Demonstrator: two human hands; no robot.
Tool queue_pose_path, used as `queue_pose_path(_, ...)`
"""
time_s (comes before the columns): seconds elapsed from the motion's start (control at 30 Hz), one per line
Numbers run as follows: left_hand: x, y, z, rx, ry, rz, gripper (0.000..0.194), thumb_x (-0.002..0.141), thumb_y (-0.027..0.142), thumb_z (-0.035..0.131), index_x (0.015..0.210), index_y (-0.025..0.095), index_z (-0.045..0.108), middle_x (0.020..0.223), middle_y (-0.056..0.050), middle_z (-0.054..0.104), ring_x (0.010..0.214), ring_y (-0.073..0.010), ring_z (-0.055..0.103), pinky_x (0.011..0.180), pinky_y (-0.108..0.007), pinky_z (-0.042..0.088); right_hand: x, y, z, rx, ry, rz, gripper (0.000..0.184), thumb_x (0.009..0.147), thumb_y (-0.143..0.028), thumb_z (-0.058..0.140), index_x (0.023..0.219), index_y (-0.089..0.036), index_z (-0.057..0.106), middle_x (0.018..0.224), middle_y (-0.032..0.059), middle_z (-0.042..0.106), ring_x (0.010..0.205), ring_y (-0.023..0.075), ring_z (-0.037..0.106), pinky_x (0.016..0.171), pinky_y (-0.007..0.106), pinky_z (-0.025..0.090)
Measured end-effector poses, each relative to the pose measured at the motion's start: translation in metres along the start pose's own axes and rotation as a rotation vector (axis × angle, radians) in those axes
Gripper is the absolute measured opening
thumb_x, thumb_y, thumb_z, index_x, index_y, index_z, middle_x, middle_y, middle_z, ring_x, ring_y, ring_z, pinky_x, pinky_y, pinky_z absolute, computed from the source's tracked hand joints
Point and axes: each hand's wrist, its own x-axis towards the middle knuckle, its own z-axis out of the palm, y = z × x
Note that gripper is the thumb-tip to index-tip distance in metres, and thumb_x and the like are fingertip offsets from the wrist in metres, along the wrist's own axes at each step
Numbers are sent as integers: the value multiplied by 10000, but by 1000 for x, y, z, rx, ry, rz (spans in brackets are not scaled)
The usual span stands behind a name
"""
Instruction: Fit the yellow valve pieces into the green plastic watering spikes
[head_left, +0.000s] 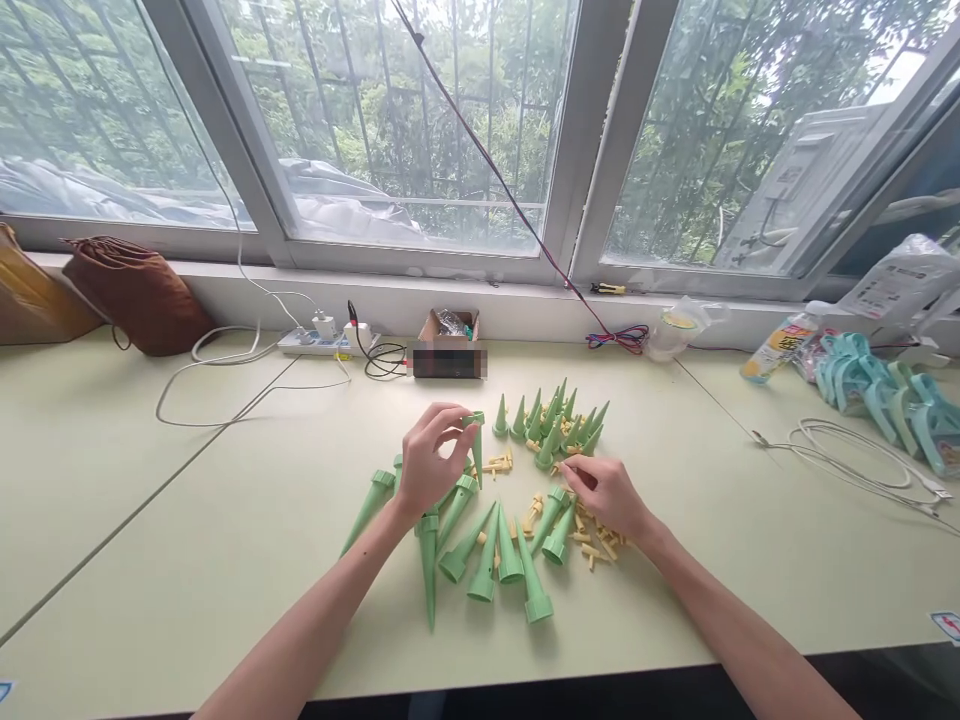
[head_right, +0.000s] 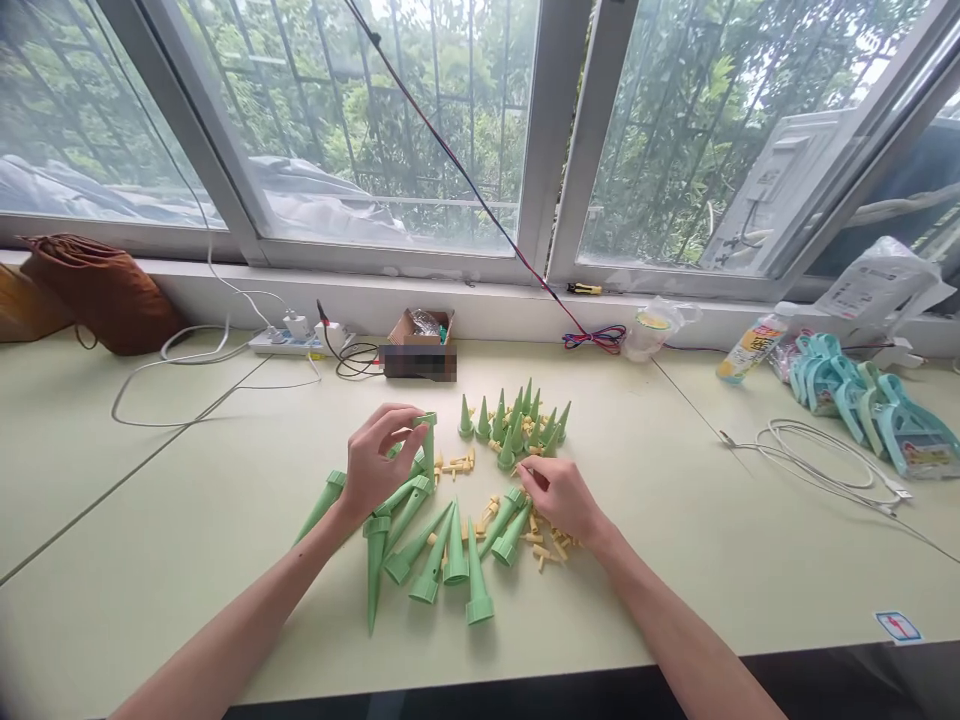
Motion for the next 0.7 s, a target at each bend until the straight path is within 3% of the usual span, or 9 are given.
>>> queue_pose_path(0.23,-5,-3,5,-118,16,-142,115,903,285,627,963,189,645,931,-38,609,752,-110,625,634,-220,596,-1,-2,2,3,-27,-13,301,982,-334,472,820,-174,667,599,1,560,504,120,407,519,267,349)
queue_pose_path(0.43,-5,-3,7,-169,58,-261,189,887,335,646,958,160,645,895,-48,641,744,-130,648,641,-244,586,1,2,1,2,33,-38,314,977,-324,483,764,-167,652,549,-23,498,482,108,381,499,256,341)
queue_pose_path(0.7,-7,-6,8,-34,77,-173,132,906,302,624,952,181,647,893,-25,608,657,-97,633,589,-218,581,1,3,0,-1,51,-65,272,969,-282,498,778,-169,655,548,-31,490,480,105,380,495,252,338)
